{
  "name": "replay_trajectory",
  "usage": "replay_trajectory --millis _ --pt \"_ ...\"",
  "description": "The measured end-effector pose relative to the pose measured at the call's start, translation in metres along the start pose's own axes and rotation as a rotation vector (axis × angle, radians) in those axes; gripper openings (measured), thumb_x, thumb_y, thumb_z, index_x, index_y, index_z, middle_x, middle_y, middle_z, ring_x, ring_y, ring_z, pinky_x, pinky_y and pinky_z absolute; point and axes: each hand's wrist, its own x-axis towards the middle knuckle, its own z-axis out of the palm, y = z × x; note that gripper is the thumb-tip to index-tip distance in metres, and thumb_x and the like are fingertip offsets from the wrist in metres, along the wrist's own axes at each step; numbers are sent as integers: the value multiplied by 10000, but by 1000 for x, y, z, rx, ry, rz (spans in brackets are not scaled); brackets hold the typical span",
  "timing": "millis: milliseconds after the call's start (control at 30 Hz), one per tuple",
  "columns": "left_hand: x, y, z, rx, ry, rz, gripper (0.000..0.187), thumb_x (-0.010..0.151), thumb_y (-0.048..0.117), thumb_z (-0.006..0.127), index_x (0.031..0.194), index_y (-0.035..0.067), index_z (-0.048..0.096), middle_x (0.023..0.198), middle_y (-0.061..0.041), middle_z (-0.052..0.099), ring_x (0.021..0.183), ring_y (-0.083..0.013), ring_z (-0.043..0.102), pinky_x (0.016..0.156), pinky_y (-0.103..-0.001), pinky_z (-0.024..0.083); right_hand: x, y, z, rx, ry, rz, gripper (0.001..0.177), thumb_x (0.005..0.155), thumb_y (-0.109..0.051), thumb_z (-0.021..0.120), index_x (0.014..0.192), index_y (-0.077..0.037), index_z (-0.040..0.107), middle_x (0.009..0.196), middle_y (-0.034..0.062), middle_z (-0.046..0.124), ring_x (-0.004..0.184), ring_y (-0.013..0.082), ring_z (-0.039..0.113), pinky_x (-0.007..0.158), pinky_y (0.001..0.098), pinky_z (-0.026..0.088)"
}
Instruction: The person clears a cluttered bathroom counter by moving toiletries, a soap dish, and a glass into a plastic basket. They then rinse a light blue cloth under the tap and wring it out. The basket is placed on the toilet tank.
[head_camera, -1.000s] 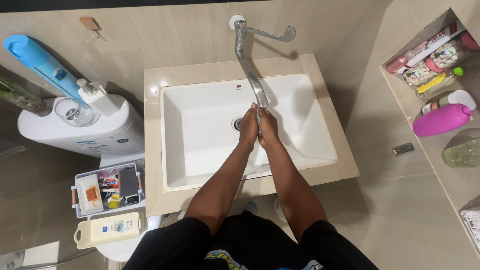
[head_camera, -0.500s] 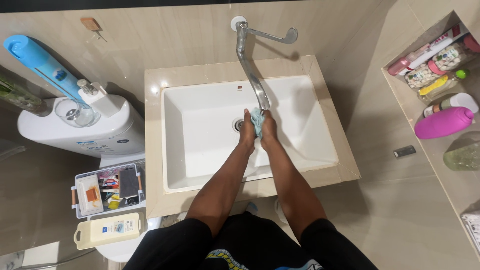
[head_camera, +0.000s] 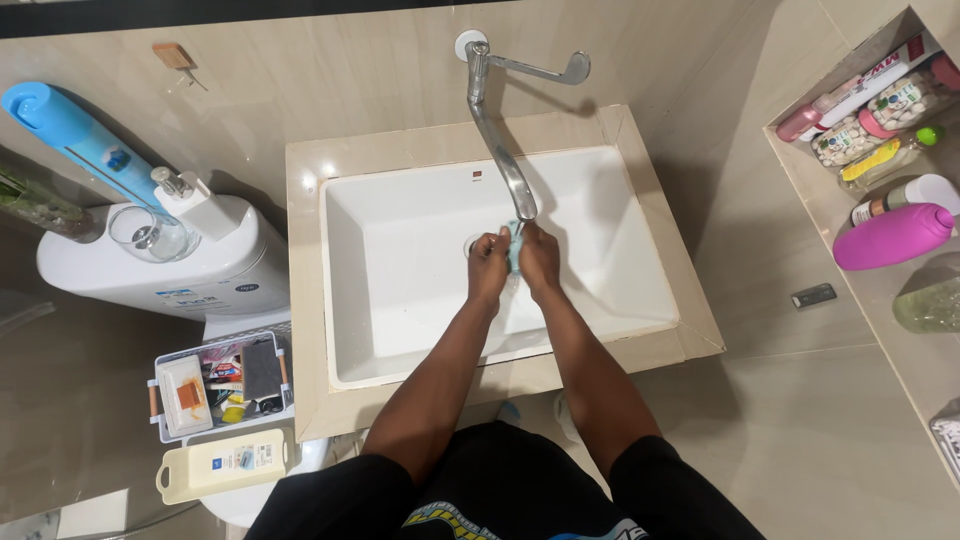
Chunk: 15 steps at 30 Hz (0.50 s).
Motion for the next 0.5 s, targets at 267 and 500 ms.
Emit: replay_trajectory --millis 267,500 --pt "0 21 -9 -31 24 -10 250 1030 328 581 905 114 611 779 8 553 691 -98 461 610 -274 393 -8 -15 -26 116 -288 -129 415 947 -370 640 1179 -27 617 951 18 649 848 105 600 747 293 506" --pt "-1 23 -7 -135 -17 -94 286 1049 340 511 909 94 555 899 -34 608 827 -127 606 793 -306 576 -20 -29 -28 58 -42 100 498 1026 -488 440 1142 -68 681 818 74 632 628 170 534 519 326 457"
